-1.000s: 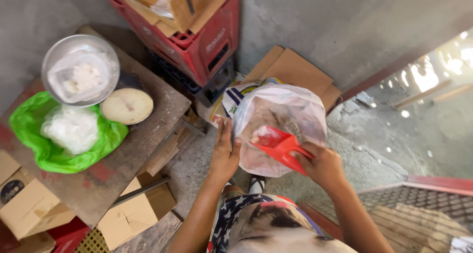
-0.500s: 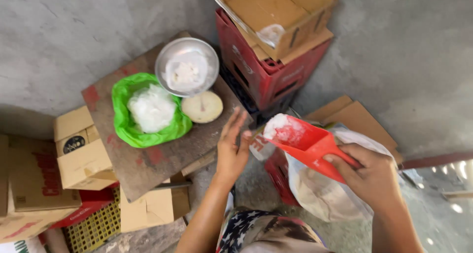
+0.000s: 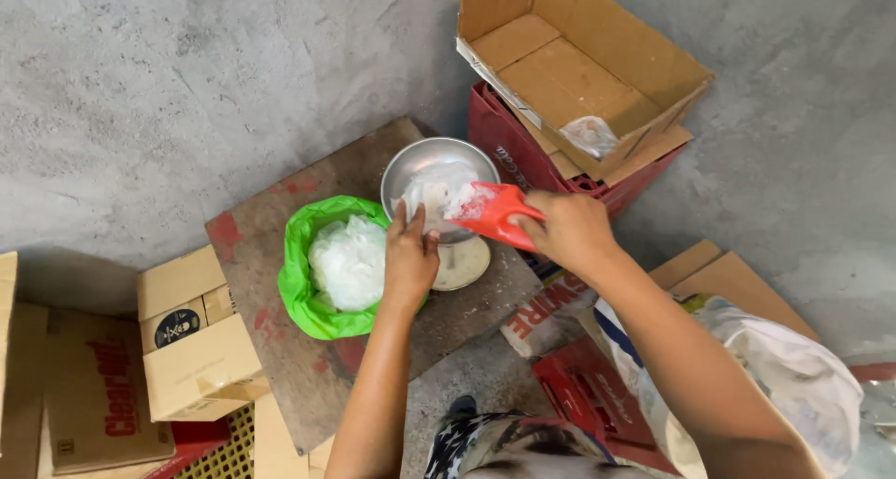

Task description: Scoop fertilizer into bags and weigh them

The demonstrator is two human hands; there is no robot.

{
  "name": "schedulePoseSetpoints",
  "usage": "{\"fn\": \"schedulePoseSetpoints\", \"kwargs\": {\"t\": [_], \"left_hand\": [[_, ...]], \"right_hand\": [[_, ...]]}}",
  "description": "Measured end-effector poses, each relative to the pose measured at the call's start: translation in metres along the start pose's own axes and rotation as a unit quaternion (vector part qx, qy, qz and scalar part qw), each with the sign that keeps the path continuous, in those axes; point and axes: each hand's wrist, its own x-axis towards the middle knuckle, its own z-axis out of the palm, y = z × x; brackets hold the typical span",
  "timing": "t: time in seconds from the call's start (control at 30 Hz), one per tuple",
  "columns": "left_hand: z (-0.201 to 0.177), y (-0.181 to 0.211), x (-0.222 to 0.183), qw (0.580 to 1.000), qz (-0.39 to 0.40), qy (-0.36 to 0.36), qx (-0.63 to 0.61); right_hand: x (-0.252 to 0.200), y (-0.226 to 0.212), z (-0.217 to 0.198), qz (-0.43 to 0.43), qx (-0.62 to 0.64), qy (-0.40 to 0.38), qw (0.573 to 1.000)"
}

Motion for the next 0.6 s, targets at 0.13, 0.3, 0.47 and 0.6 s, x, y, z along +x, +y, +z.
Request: {"fn": "schedulePoseSetpoints", "kwargs": {"t": [0.13,0.3,0.47,0.6], "left_hand": [[-0.001,-0.009,0.013,0.999,0.002,-0.035,-0.020],[-0.011,-0.010,0.016,0.997,0.018,-0.034,-0.071],[-0.025,0.001,0.015,0.992,0.022,-0.041,-0.116],[-0.035,0.016,0.003,0.988,0.025,-0.028,-0.147]], "right_hand": [[0.036,-0.032,0.019,-0.048,-0.047,-0.029,0.997],[0.044,-0.055,0.014,-0.054,-0.193,-0.112,0.973],[0.018,-0.054,-0.020,-0.003,-0.103,-0.022,0.994],[-0.023,-0.033,-0.019,0.105,-0.010,0.055,0.993]]}}
